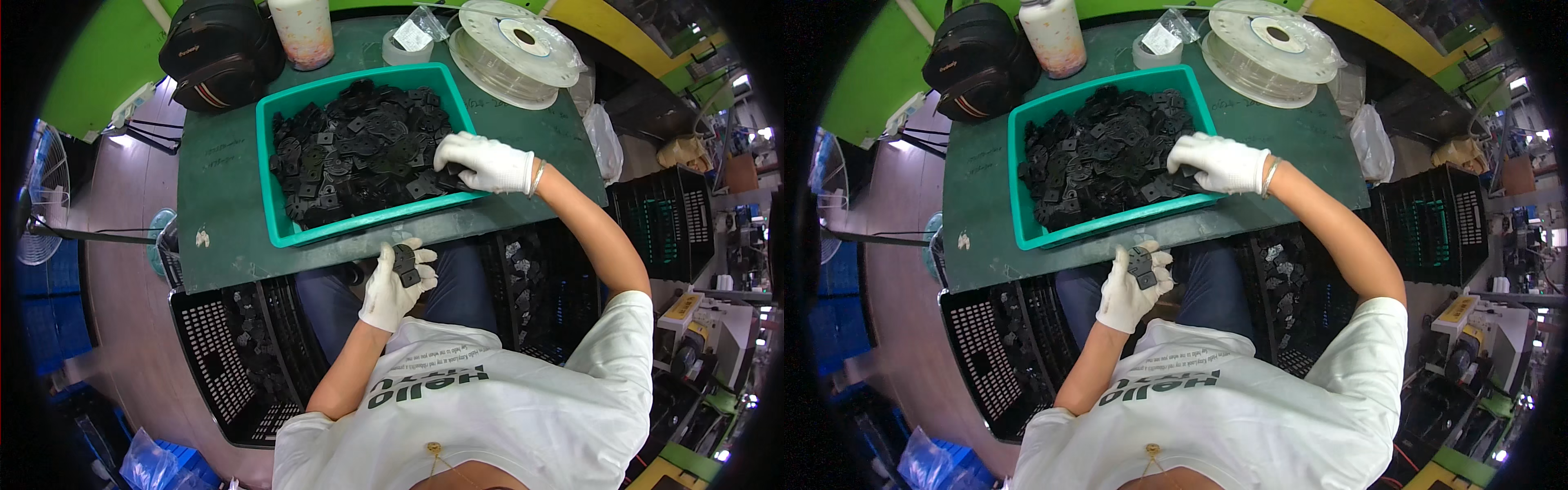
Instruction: The person sorts small black plastic molded parts by hand, taking them from a green tray and placing them into black crates.
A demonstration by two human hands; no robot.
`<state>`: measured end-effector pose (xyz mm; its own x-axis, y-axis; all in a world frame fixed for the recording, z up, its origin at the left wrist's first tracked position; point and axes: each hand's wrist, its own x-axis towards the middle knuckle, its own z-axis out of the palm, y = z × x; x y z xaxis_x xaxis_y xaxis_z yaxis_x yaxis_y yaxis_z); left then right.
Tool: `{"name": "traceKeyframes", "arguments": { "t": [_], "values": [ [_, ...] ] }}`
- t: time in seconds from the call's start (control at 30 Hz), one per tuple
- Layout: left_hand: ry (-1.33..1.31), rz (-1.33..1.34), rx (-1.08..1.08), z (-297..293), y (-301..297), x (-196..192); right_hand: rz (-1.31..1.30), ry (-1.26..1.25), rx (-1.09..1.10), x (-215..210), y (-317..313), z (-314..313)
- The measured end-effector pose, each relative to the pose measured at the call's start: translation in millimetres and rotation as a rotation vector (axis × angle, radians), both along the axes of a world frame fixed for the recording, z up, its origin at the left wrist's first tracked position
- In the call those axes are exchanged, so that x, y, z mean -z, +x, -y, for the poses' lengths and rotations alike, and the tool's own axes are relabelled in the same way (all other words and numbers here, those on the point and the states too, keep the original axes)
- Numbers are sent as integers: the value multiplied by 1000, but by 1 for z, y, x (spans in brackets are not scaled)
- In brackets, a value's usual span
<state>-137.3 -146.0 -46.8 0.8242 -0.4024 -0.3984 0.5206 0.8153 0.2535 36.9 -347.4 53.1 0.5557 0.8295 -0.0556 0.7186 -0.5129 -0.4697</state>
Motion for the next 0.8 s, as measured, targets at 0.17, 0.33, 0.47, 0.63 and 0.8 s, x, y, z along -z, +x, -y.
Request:
{"name": "traceKeyframes", "arguments": {
  "t": [0.17,0.33,0.47,0.63,0.8],
  "values": [
    [-26,14,20,7,2,-2,93,-80,-116,9,6,1],
    [39,36,11,13,4,-8,145,-83,-56,11,24,1],
    [41,29,6,17,8,-12,77,-8,75,2,19,-5],
    [74,41,33,22,15,-15,225,-54,-113,13,3,-31],
    [50,53,37,25,15,-15,221,-154,-73,9,9,-41]
  ]
}}
